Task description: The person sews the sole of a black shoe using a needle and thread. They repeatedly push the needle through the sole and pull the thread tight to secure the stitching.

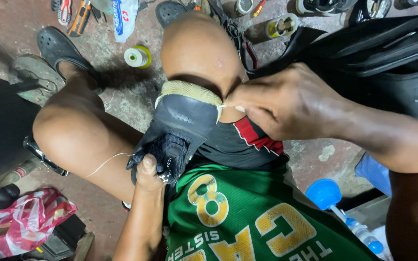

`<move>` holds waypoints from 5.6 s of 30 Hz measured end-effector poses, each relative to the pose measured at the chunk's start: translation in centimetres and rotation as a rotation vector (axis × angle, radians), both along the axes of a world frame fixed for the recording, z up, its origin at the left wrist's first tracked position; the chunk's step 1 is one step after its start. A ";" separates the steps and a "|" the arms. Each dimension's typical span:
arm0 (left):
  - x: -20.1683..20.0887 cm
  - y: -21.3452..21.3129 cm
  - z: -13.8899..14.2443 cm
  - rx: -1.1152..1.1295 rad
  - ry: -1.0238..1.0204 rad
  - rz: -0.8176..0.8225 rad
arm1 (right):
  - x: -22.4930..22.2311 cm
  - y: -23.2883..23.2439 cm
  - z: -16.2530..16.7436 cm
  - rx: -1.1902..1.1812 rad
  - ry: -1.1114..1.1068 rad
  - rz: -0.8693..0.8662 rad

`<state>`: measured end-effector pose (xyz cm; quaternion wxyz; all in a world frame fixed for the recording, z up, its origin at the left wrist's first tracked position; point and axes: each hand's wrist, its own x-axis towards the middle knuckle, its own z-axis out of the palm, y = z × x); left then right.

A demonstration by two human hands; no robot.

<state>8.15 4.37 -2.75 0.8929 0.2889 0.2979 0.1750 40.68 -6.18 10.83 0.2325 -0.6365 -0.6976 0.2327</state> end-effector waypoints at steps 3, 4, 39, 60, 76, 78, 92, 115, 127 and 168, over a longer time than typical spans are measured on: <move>0.1 0.2 0.1 0.003 -0.010 -0.008 | -0.1 -0.1 -0.2 0.061 -0.250 0.118; 0.0 0.3 0.2 0.012 -0.015 -0.012 | -0.1 -0.1 -0.3 0.100 -0.318 0.161; -1.0 -0.1 -0.3 -0.103 0.008 -0.002 | 0.1 2.6 -0.6 -0.026 0.104 0.118; -2.7 -0.5 -3.3 -0.123 -0.059 -0.055 | -1.1 4.3 0.4 -0.121 0.248 0.062; -2.4 -0.9 1.3 -0.151 -0.084 0.143 | -4.5 3.0 5.6 0.275 -0.437 -0.026; -5.4 -1.3 3.4 -0.069 0.018 0.129 | -6.3 2.0 6.6 0.260 -0.285 0.015; -7.6 4.8 11.2 1.531 0.877 -0.178 | -19.3 8.7 1.4 -0.004 -0.061 -0.019; -11.0 7.1 12.3 1.346 0.600 0.072 | -16.1 8.3 2.3 -0.097 0.340 -0.262; -13.3 3.9 12.8 1.041 0.622 0.118 | -15.9 8.3 2.0 -0.072 0.364 -0.224; -7.8 -0.7 7.8 0.148 -0.065 0.227 | -16.1 7.4 1.9 -0.079 0.288 -0.010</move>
